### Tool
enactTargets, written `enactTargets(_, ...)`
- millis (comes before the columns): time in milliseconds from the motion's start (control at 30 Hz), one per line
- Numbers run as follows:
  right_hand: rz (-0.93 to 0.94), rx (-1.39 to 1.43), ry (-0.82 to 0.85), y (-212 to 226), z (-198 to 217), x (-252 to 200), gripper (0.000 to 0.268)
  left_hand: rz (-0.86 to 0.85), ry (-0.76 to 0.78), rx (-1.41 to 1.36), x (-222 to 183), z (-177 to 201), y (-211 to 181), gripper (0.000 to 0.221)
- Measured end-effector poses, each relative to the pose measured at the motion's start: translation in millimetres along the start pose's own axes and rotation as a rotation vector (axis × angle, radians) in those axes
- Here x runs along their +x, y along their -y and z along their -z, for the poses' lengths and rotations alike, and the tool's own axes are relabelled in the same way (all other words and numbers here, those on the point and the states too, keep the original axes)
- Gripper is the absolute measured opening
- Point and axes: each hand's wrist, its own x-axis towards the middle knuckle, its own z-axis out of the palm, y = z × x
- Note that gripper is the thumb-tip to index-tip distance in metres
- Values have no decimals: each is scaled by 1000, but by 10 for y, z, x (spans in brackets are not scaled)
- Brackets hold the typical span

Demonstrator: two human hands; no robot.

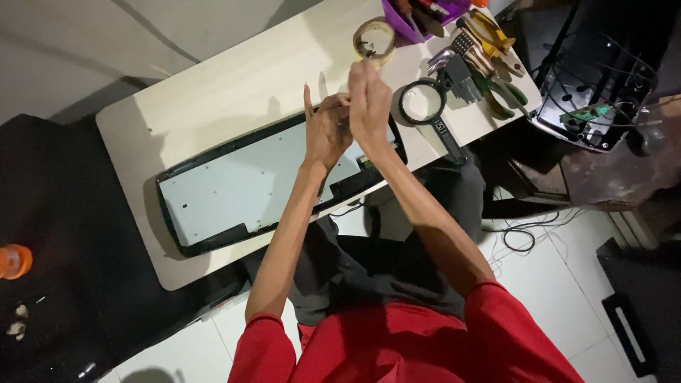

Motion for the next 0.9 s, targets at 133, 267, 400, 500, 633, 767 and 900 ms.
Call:
enactTargets(133,-1,-105,-34,447,60,-17,33,6,-45,-60,32,96,-84,6)
enactTargets(267,10,-162,-32,344,67,-104,33,-35,-44,-122,-9,79,-93,9)
enactTargets(400,43,-143,5,162,22,-6,38,-15,16,-78,-15,-32,46,12)
enactTargets(500,95,-146,43,191,-32,31,34,-38,-56,-68,-14,-64,56,11)
enactTargets(633,109,-209,-28,251,-110,-78,29,-49,-40,16,-24,-78,72,9)
enactTargets(767,149,-173,-34,120,-96,-118,31,-23,-37,18,-39,-115,86,6)
enactTargets(900,-32,96,25,-1,-22,-9,20,-43,-72,-63,-27,-86,67,6)
